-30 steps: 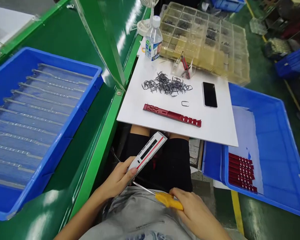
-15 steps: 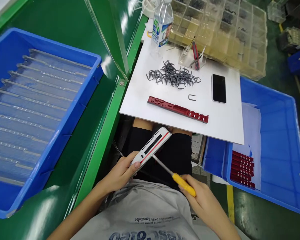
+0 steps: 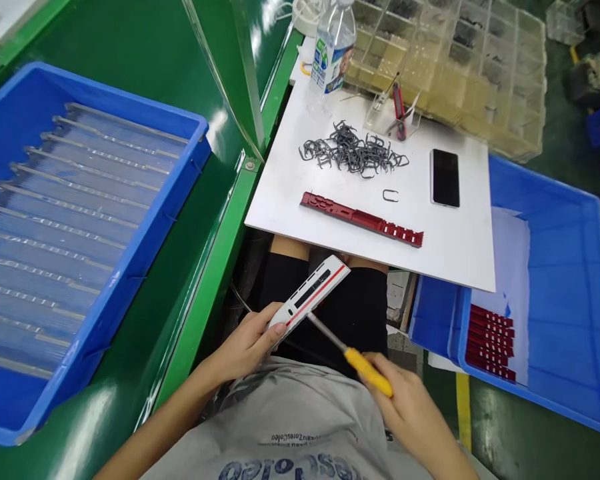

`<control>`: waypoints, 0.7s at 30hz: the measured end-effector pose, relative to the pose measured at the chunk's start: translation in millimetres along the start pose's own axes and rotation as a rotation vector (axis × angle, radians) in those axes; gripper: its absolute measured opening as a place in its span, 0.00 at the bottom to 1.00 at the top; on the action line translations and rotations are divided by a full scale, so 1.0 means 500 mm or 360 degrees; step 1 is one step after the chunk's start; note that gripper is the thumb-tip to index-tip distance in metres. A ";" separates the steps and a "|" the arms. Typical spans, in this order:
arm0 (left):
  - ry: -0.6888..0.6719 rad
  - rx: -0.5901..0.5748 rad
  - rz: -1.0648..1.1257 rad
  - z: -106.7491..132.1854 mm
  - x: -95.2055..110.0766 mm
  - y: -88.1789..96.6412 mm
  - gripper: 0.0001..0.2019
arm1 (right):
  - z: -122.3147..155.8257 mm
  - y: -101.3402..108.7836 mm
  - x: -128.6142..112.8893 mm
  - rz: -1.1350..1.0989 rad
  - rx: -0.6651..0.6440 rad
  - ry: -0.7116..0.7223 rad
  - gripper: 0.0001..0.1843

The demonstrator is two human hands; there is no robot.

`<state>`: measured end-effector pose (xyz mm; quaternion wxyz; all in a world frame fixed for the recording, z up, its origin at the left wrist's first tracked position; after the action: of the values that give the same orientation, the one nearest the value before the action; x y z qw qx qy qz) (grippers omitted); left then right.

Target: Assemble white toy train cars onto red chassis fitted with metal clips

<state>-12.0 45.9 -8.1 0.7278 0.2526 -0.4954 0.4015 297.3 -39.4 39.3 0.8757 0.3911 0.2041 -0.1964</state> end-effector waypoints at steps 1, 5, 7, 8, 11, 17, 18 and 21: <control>0.0005 0.0003 0.0002 0.000 0.000 0.000 0.30 | 0.000 0.002 -0.001 -0.0013 0.0017 -0.0009 0.18; 0.0008 -0.0005 0.0005 -0.001 -0.001 0.000 0.30 | 0.001 -0.009 -0.003 0.0093 -0.0196 0.0056 0.16; 0.0008 -0.0011 0.0005 -0.001 -0.002 0.000 0.30 | 0.001 -0.005 0.000 0.0045 -0.0077 0.0016 0.18; 0.0009 -0.0009 0.0003 -0.001 -0.002 0.000 0.30 | 0.001 -0.001 0.002 0.0013 -0.0002 -0.0004 0.19; 0.0019 -0.0006 0.0005 0.001 0.000 0.000 0.29 | 0.002 0.000 0.006 0.0043 -0.0058 0.0047 0.18; 0.0017 -0.0017 0.0010 0.000 0.008 -0.001 0.30 | -0.003 -0.005 0.017 0.0048 0.0045 0.0001 0.19; 0.0014 -0.0009 0.0016 -0.001 0.009 -0.001 0.30 | -0.003 -0.010 0.017 0.0072 -0.0029 0.0031 0.18; 0.0018 0.0057 0.0125 -0.001 0.011 -0.002 0.33 | -0.007 -0.004 0.023 0.0110 -0.0187 0.0106 0.18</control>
<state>-10.0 47.5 -3.4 0.7095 0.2437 -0.4935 0.4401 305.3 -40.2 30.1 0.8961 0.3521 0.2307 -0.1406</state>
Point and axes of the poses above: each hand's wrist, its own z-axis away from the middle knuckle, its own y-axis out of the back of the hand, x = y × z, the point moved 3 cm from there along -z, towards the middle knuckle, and after that the axes turned 3 degrees about z, right-handed, at the moved point
